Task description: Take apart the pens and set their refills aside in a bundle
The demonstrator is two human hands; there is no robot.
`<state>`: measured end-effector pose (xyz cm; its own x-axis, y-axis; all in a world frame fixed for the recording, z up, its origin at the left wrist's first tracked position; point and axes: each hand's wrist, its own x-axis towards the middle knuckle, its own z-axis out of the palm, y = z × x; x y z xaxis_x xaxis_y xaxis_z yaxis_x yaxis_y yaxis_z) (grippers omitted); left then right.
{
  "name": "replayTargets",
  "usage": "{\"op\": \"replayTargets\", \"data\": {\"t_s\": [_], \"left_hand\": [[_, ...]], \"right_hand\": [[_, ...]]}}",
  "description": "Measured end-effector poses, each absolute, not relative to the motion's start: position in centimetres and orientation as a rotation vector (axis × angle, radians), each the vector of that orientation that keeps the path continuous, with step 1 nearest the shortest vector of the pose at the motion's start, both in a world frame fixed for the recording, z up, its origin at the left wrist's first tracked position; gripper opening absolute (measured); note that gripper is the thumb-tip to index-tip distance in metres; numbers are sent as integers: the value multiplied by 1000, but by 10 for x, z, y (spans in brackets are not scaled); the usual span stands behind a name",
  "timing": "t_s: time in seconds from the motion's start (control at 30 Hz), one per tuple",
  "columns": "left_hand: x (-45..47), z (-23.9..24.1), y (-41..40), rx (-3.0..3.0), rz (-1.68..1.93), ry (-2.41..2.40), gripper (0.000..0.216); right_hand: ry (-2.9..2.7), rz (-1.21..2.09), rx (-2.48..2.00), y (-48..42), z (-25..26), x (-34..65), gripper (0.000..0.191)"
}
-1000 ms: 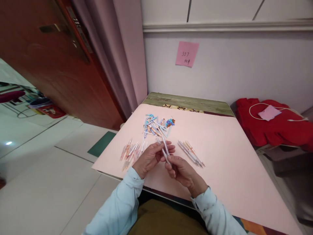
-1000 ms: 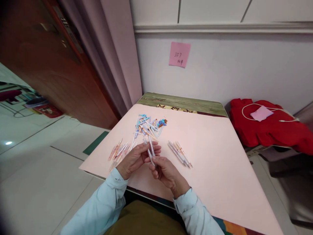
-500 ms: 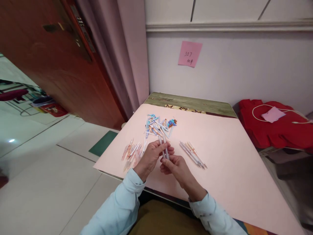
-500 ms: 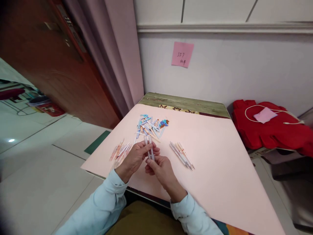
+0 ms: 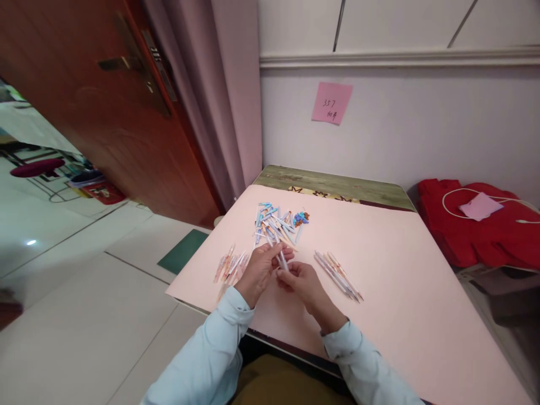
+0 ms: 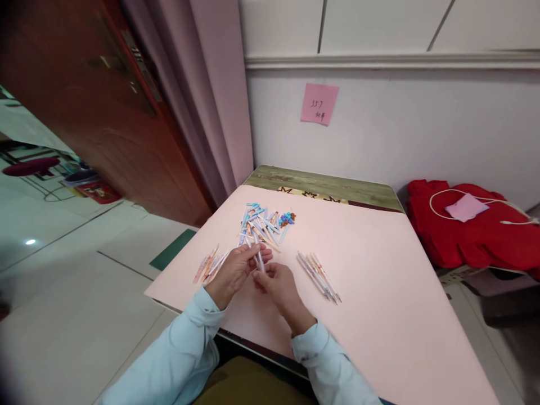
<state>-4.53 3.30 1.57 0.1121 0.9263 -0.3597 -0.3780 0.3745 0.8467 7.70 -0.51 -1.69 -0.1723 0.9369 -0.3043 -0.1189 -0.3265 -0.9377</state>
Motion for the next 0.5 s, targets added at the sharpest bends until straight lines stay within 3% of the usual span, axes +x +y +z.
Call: {"op": "replayTargets", "data": {"t_s": [0.13, 0.37, 0.5], "left_hand": [[-45, 11, 38, 683, 1096, 1156, 25], [-65, 23, 36, 715, 911, 831, 34], [-70, 20, 34, 681, 910, 857, 30]], "right_hand": [[-1099, 1563, -1249, -1, -23, 68, 40], [-745, 1991, -909, 0, -4, 77, 45], [-802, 2012, -938, -2, -7, 76, 49]]}}
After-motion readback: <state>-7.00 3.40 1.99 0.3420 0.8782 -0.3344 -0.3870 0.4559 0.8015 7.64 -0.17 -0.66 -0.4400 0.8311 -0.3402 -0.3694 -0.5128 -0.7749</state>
